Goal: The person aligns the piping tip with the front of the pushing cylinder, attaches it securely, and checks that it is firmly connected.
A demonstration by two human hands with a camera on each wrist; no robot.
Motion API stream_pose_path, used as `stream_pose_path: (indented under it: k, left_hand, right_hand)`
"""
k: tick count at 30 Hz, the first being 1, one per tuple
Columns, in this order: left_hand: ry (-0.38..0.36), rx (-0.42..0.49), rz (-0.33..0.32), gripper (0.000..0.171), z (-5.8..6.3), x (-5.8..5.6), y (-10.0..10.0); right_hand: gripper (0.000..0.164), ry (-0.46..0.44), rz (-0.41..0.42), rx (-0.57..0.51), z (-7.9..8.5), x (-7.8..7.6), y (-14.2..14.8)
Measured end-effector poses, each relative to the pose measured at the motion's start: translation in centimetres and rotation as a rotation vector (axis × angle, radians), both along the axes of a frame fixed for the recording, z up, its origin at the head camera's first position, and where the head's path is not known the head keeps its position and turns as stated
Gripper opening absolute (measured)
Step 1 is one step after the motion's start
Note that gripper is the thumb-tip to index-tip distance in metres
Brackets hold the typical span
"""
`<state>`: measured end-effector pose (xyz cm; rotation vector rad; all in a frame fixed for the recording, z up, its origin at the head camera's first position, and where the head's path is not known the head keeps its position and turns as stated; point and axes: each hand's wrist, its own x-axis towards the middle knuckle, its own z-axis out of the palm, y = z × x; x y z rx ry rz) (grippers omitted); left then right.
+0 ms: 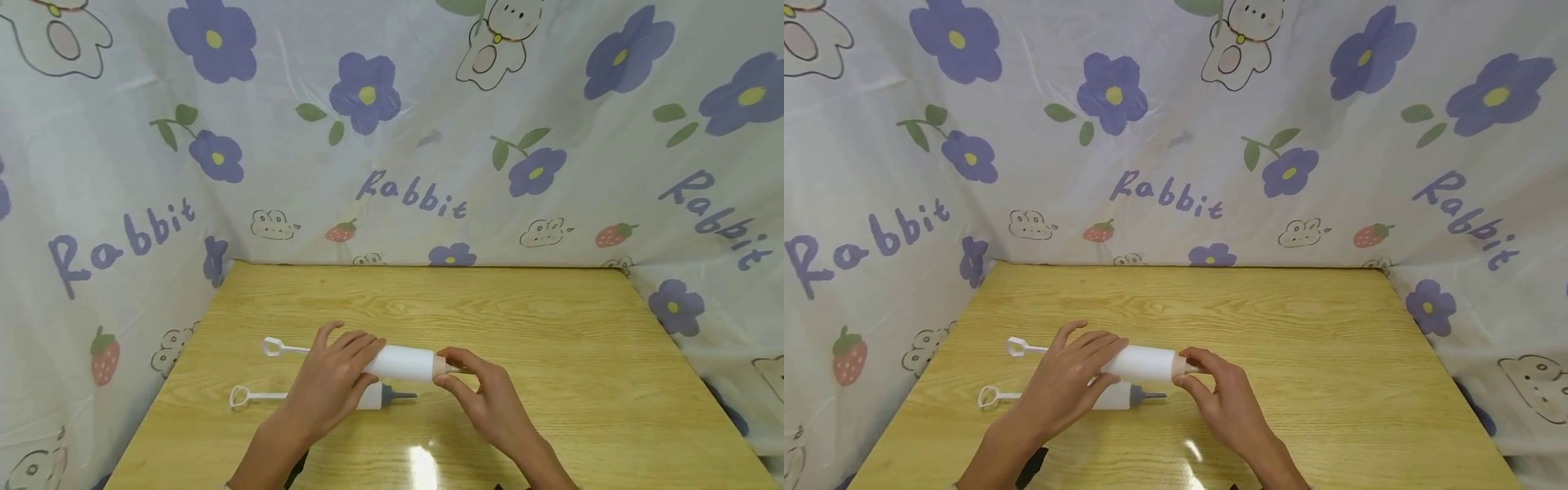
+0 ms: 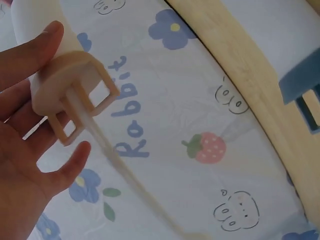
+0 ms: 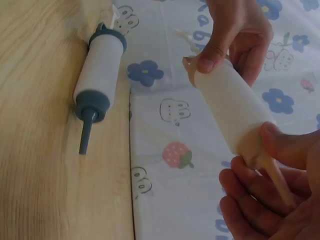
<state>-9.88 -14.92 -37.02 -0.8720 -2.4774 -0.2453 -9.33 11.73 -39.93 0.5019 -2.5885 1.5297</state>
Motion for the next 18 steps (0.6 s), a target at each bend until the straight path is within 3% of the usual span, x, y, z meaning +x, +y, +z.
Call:
stream_pose_path:
  k: [3,6,10,15,18]
  left_hand:
    - [-0.034,-0.026,-0.002,0.057,0.0,-0.4,0.0]
    - [-0.076,-0.065,0.009,0.054,-0.1,-1.1,-0.2]
    - [-0.14,-0.131,0.039,0.05,0.0,-3.1,-0.8]
    - [-0.256,-0.23,0.075,0.048,-0.6,-5.7,-1.6]
    - [-0.333,-0.258,0.097,0.048,-1.3,-6.5,-2.3]
  right_hand:
    - [0.036,-0.038,-0.01,0.013,0.1,-0.2,0.3]
    - [0.047,-0.019,0.007,0.056,0.1,-0.3,0.6]
    - [0.059,0.016,-0.028,0.085,0.2,-0.2,1.4]
    - [0.058,-0.024,-0.101,0.074,0.3,0.7,2.3]
    - [0.055,-0.051,-0.093,0.073,0.3,1.1,2.3]
